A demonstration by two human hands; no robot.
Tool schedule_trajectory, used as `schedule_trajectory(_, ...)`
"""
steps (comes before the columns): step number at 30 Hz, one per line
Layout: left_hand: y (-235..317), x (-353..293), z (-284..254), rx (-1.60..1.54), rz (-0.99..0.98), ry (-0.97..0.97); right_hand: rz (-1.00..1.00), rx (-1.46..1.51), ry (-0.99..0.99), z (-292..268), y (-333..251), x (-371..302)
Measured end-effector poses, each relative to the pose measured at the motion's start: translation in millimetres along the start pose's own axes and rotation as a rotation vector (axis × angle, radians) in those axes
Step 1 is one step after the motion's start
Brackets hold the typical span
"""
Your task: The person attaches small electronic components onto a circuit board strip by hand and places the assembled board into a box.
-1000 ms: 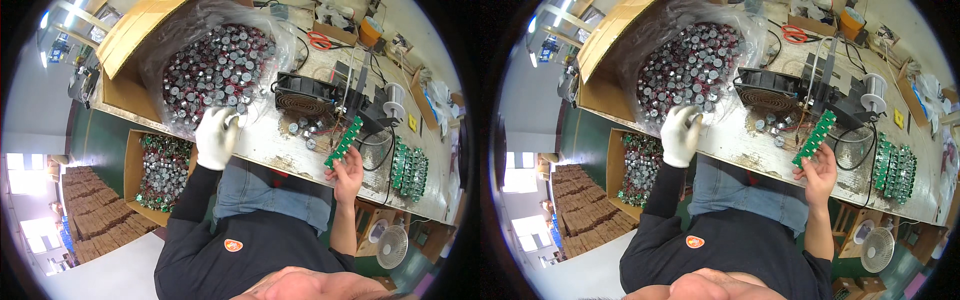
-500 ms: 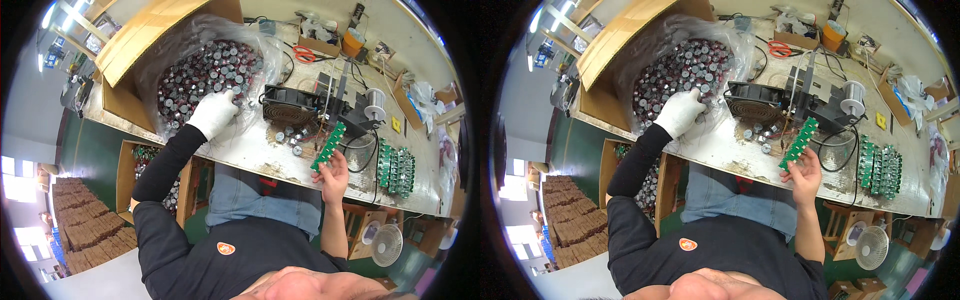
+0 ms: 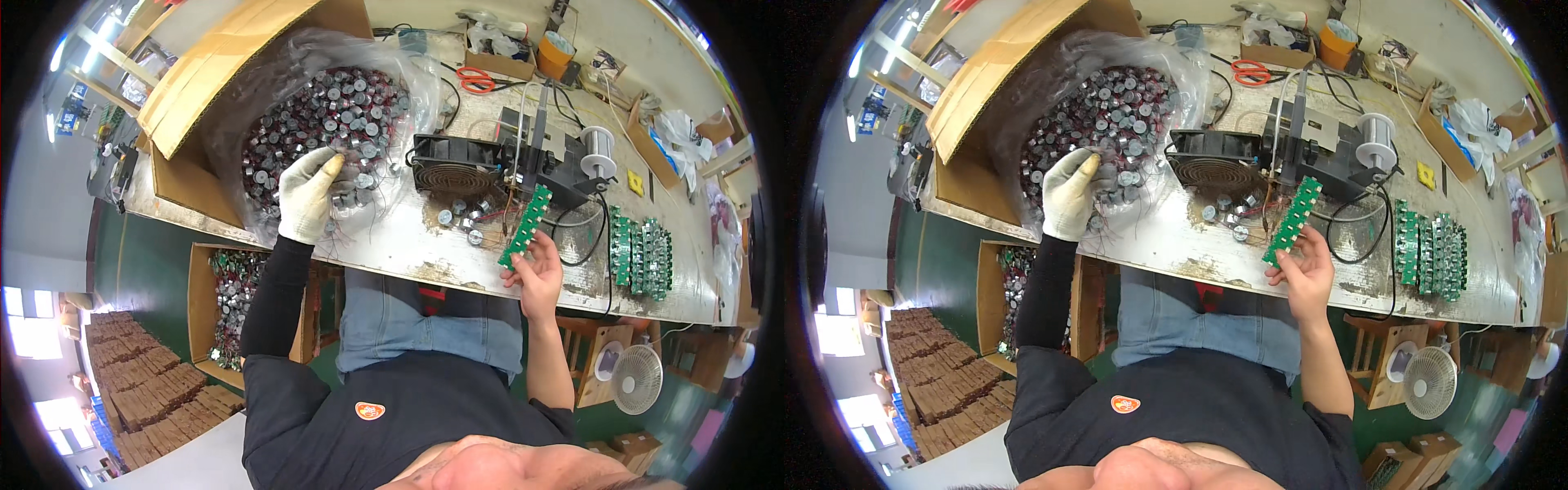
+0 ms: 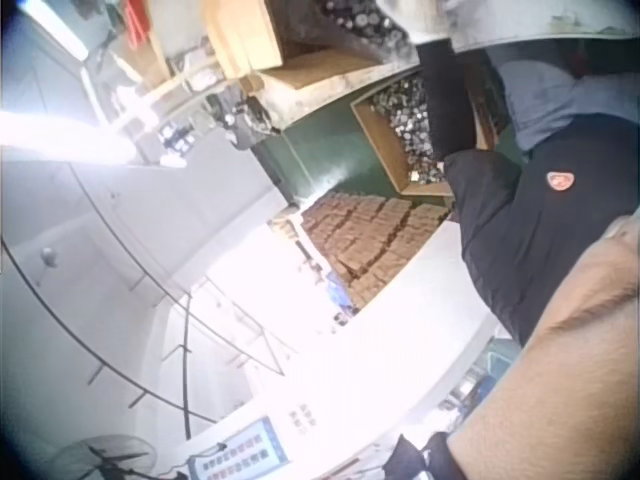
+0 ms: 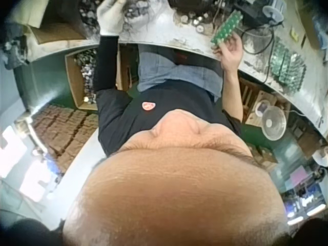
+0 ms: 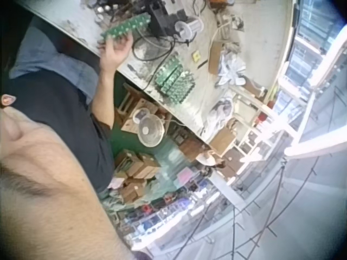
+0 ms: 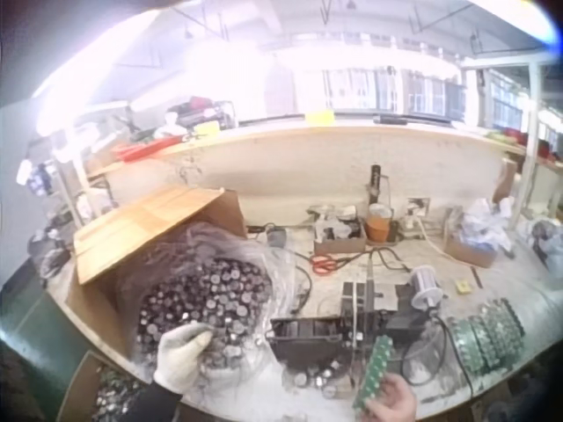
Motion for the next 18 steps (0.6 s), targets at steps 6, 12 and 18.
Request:
schedule_trajectory(6,4.5,-28.7,32.9,0.060,0.082,0.069,0.009,-0.003,0.024,-5.0,1.6,-0.4)
schedule_trajectory(12,-14.4,-48.0,46.9,0.408,0.380,0.100,0.017,0.018,0.001,-3.0,1.1,-0.8)
schedule_trajectory(18,-38.2,-67.9,75.0,0.251,-0.061,-0.008,0.024,0.065,-0.022,-4.7,1.1,-0.9)
Point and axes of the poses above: each hand's wrist, its own x-axis towards the middle knuckle, its own z-axis out of the palm, y = z × x, the point moved 3 cm from there along x, towards the middle knuckle, and after that the axes turned 1 degree about -z, right-handed, at the moved point
